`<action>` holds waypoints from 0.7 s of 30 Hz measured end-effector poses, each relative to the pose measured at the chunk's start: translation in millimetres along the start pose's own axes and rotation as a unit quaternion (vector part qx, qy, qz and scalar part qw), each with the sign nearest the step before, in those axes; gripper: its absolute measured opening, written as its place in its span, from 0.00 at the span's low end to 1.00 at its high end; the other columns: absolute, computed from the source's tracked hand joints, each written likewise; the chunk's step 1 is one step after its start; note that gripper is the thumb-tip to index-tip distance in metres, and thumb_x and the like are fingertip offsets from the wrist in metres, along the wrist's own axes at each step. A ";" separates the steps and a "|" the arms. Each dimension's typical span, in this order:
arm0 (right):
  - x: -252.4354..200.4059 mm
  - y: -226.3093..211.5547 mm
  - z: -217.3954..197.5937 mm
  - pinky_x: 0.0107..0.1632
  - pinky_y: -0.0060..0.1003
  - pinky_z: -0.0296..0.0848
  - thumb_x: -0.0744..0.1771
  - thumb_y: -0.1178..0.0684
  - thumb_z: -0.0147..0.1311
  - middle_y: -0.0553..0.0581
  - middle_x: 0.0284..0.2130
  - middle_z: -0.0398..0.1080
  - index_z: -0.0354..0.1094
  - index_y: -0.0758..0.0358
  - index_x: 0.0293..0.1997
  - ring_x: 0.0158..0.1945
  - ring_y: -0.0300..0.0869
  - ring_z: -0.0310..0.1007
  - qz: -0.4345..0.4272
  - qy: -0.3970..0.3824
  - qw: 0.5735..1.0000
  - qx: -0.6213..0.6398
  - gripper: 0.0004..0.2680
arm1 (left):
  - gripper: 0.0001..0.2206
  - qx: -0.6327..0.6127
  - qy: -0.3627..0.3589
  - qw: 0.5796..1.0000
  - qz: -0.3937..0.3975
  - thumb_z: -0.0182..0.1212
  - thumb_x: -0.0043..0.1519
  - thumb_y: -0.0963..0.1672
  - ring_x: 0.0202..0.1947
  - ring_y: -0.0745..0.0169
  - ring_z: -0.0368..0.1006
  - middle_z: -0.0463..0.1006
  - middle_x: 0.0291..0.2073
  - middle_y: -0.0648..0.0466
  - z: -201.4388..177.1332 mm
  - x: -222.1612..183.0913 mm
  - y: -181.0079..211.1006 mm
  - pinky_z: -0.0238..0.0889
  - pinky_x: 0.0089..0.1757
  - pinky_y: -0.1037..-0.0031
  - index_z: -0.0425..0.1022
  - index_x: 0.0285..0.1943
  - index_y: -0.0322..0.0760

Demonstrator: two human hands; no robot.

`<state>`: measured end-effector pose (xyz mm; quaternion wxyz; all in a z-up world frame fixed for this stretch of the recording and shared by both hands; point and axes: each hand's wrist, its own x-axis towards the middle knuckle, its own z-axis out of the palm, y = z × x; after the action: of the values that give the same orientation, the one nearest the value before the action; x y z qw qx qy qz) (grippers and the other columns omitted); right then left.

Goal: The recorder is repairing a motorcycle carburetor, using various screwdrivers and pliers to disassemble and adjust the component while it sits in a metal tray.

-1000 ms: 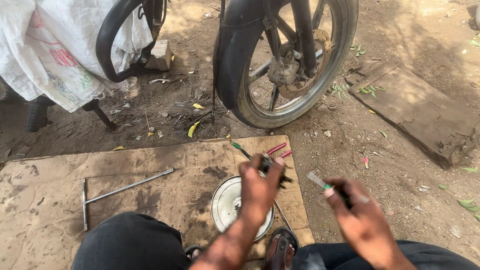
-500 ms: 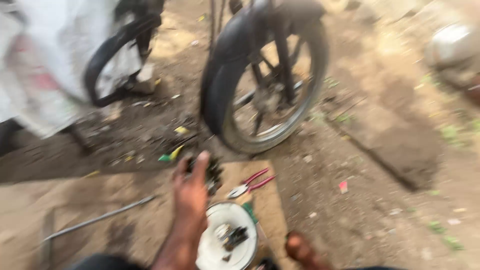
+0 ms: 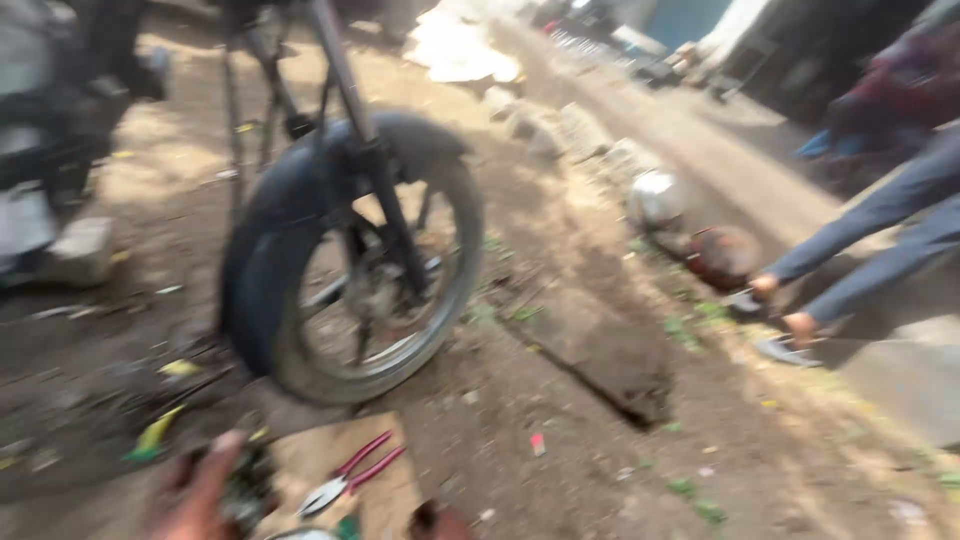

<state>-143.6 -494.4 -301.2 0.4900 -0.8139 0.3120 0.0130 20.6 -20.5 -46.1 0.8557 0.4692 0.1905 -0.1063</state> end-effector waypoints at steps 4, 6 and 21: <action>-56.0 -145.9 109.5 0.38 0.44 0.74 0.66 0.45 0.56 0.59 0.37 0.79 0.73 0.64 0.54 0.38 0.45 0.78 0.070 -0.083 0.994 -0.018 0.16 | 0.16 -0.029 0.037 0.999 -0.004 0.65 0.61 0.48 0.33 0.56 0.75 0.79 0.38 0.51 9.4 -34.3 24.4 0.71 0.31 0.64 0.75 0.53 0.38; -90.9 -221.1 104.7 0.39 0.44 0.75 0.65 0.45 0.57 0.59 0.38 0.80 0.74 0.64 0.56 0.38 0.45 0.80 0.077 -0.113 0.990 -0.033 0.17 | 0.17 -0.044 0.016 0.999 -0.001 0.65 0.58 0.48 0.32 0.59 0.75 0.79 0.37 0.51 14.5 -41.2 29.2 0.73 0.28 0.65 0.74 0.53 0.36; -87.3 -253.2 85.7 0.51 0.47 0.76 0.69 0.40 0.52 0.62 0.51 0.78 0.68 0.65 0.63 0.48 0.50 0.77 0.100 -0.080 0.991 0.045 0.20 | 0.23 0.056 -0.034 0.994 -0.087 0.55 0.64 0.52 0.39 0.66 0.75 0.79 0.45 0.52 33.5 -69.1 40.6 0.75 0.32 0.70 0.72 0.61 0.34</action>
<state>-57.7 -299.8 -117.3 0.5461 -0.7519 0.3516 0.1131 -19.6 -26.8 30.6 0.8213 0.4944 0.1952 -0.2070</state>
